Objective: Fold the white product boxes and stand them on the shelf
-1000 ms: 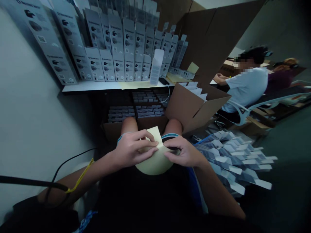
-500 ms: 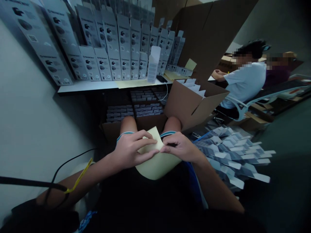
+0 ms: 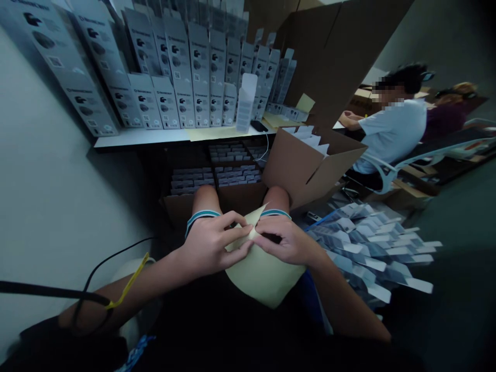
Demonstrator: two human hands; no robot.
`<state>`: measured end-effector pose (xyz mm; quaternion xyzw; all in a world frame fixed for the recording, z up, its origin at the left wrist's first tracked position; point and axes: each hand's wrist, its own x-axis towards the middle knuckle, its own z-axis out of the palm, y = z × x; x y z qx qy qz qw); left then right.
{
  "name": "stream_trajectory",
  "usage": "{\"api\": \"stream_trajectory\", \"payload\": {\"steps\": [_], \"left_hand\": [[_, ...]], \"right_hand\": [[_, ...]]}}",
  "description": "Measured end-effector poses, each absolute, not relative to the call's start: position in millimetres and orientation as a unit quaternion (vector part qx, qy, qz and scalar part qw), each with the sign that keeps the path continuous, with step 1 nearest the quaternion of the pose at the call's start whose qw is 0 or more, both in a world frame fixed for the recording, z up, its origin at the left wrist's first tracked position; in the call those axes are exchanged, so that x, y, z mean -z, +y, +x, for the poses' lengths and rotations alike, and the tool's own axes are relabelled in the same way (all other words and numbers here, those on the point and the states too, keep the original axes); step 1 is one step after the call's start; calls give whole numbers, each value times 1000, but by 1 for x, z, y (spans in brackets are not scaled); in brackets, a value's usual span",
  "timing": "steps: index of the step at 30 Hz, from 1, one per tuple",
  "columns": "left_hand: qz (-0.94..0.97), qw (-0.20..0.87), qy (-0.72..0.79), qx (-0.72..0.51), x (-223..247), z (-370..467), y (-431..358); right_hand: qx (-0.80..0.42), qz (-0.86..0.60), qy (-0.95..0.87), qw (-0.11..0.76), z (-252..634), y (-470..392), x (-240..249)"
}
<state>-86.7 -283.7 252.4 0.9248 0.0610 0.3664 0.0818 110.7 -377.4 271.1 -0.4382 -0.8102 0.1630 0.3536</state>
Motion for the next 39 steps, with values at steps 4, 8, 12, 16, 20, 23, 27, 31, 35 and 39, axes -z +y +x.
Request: {"api": "stream_trajectory", "payload": {"steps": [4, 8, 12, 16, 20, 23, 27, 31, 35, 39], "left_hand": [[930, 74, 59, -356, -251, -88, -284], [933, 64, 61, -348, -251, -88, -284], [936, 64, 55, -342, -252, -86, -284], [937, 74, 53, -338, -252, -86, -284], [936, 75, 48, -341, -252, -88, -284], [936, 72, 45, -343, -252, -87, -284], [936, 74, 47, -341, -251, -86, -284], [933, 93, 46, -345, -252, -85, -284], [933, 100, 41, -342, -254, -84, -284], [939, 83, 35, -331, -253, -84, -284]], "right_hand": [[-164, -439, -814, 344, 109, -378, -272], [-157, -442, -816, 339, 110, -376, -271], [-152, -442, -818, 335, 110, -375, -270], [-149, -450, -818, 325, 109, -376, -273], [-149, -455, -817, 322, 109, -377, -274], [-149, -452, -819, 321, 109, -376, -273], [-144, -456, -817, 321, 109, -376, -273], [-143, -460, -816, 320, 109, -377, -273], [-153, -454, -822, 307, 110, -378, -273], [-151, -463, -822, 295, 111, -378, -272]]}}
